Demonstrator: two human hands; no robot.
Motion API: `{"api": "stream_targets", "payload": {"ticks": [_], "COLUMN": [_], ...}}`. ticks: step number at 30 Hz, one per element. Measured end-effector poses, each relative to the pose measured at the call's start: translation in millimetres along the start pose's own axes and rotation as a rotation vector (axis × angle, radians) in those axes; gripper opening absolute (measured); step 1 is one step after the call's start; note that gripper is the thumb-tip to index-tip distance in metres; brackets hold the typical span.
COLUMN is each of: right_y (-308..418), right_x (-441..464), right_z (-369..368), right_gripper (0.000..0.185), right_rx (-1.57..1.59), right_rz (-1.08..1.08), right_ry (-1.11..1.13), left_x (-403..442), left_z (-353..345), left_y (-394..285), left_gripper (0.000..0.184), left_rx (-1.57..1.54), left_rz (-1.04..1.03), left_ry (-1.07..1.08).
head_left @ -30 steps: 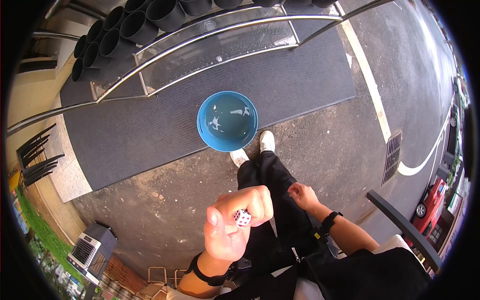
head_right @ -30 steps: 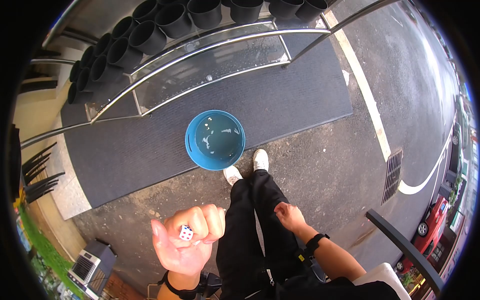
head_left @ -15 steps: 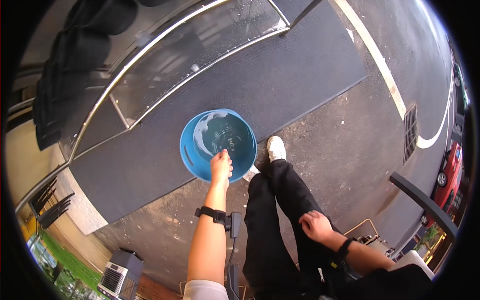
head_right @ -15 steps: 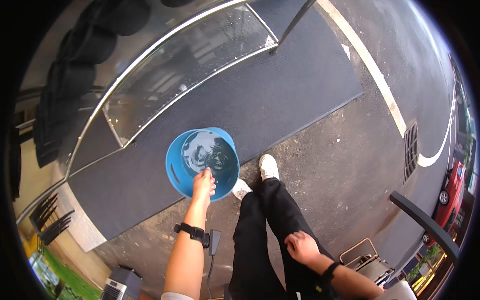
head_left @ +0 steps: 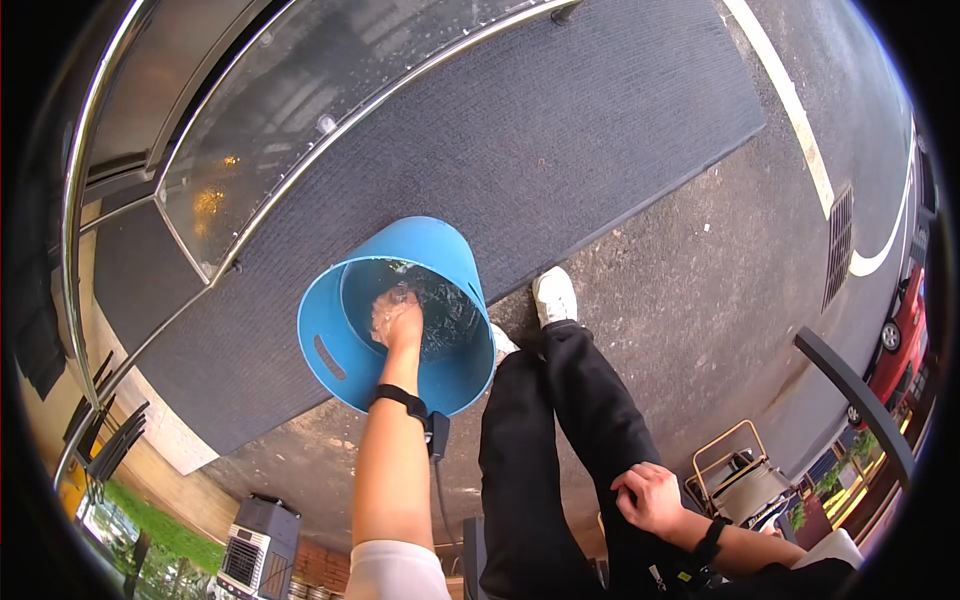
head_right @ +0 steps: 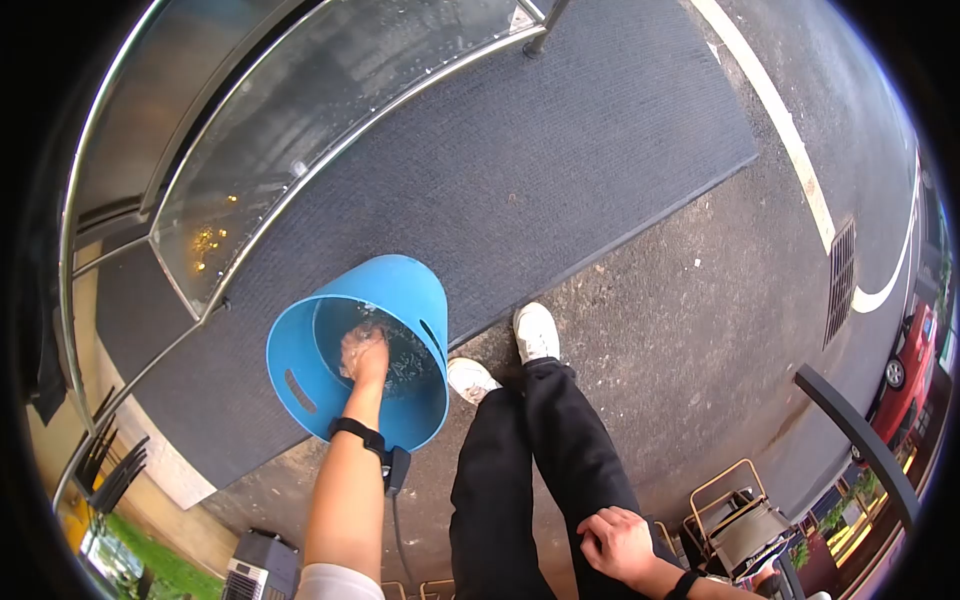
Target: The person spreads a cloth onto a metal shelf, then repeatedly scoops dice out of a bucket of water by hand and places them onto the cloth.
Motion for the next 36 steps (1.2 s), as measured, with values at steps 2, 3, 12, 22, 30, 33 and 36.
{"api": "stream_targets", "payload": {"ticks": [2, 3, 12, 22, 30, 33, 36], "right_y": [0, 0, 0, -5, -7, -9, -12], "right_x": [0, 1, -2, -20, -23, -24, -23], "right_z": [2, 2, -1, -27, -32, -32, -33], "right_gripper": [0.005, 0.005, 0.003, 0.005, 0.004, 0.004, 0.003], "right_rx": [0.001, -0.001, -0.022, -0.053, -0.068, -0.062, -0.065], "right_rz": [0.001, 0.005, 0.002, -0.008, 0.011, 0.015, 0.024], "right_ry": [0.004, 0.005, 0.013, 0.032, 0.029, 0.025, 0.009], "left_x": [-3, 0, -32, -141, -174, -188, -186], "left_z": [-13, -25, 6, 133, 198, 223, 221], "left_y": [15, 29, -2, -69, -98, -109, -116], "left_gripper": [0.042, 0.043, 0.021, 0.019, 0.041, 0.041, 0.037], "left_rx": [0.137, 0.203, -1.085, -2.159, -2.279, -2.306, -2.515], "left_rz": [0.062, 0.096, 0.433, 0.158, -0.044, -0.141, -0.305], "left_ry": [0.205, 0.302, 0.437, 0.75, 0.805, 0.909, 1.065]}}
Point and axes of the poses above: each hand's wrist, its own x-axis towards the middle knuckle, its own z-axis out of the back of the hand, y = z × x, the point moved 3 cm from there along x, towards the middle knuckle, and after that the axes turned 6 degrees about -x, right-handed, at the moved point
